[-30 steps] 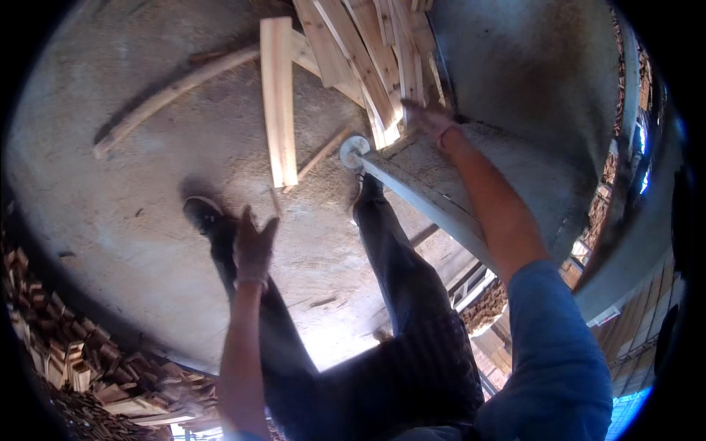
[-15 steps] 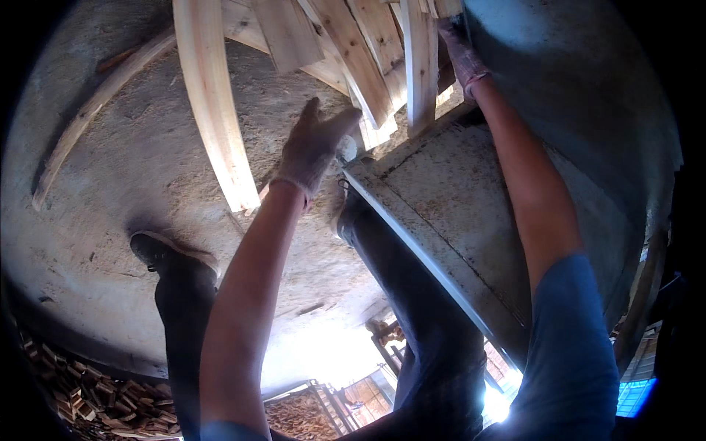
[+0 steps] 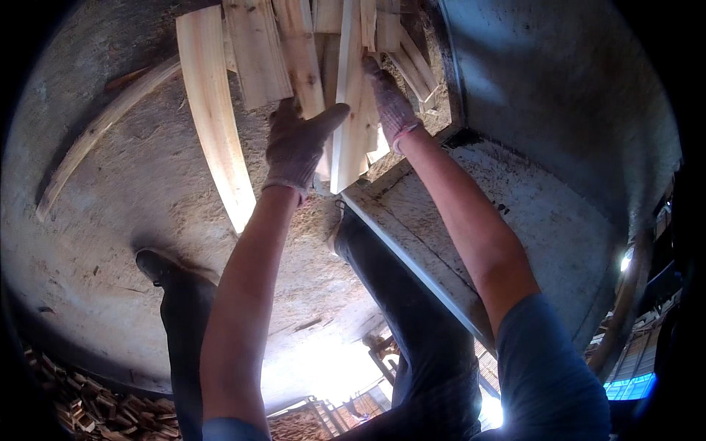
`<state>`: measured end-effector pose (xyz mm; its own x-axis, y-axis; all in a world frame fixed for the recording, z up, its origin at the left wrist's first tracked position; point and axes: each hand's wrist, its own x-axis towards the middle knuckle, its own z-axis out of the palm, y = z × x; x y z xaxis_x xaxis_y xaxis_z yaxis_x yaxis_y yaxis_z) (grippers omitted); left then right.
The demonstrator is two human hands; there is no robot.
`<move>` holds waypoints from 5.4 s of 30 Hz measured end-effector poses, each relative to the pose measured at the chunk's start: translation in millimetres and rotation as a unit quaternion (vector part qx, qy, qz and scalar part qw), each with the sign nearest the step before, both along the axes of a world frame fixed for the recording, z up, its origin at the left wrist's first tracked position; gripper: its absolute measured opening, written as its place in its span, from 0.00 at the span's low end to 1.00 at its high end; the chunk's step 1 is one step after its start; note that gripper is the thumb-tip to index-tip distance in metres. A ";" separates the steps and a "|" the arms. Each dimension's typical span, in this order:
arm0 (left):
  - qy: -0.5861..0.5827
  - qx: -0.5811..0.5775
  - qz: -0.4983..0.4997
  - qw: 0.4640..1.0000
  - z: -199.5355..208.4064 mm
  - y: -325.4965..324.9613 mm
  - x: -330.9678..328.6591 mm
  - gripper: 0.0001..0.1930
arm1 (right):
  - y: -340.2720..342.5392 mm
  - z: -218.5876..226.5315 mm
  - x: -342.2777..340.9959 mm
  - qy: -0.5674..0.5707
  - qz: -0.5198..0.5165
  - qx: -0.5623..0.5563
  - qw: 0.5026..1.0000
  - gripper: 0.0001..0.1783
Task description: The person gathers and stacks wooden planks and offcuts in a workshop. They repeatedly pick up pieces from the floor and a nearby pile, arrange them into neat stacks, and move the stacks to a designated area. The person also uses a long stick to sweep wood scraps under a machine.
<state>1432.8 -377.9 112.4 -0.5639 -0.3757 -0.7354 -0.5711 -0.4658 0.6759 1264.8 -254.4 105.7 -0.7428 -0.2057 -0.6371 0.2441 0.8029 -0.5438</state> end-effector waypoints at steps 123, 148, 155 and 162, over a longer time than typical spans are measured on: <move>-0.343 -0.351 0.573 0.656 400.4 -213.3 1062.4 0.15 | -516.6 396.1 1100.4 -0.048 0.790 -0.058 0.609 0.50; -0.213 -0.082 0.065 0.971 347.3 71.2 691.4 0.27 | 9.0 282.4 493.0 -0.183 0.477 0.226 0.830 0.28; -0.103 -0.016 0.177 0.979 352.9 76.3 519.6 0.25 | 21.2 262.9 343.9 -0.087 0.466 0.175 0.863 0.46; -0.079 -0.002 0.107 0.991 344.9 -2.7 397.5 0.27 | -43.9 302.6 245.1 -0.092 0.298 0.230 0.922 0.52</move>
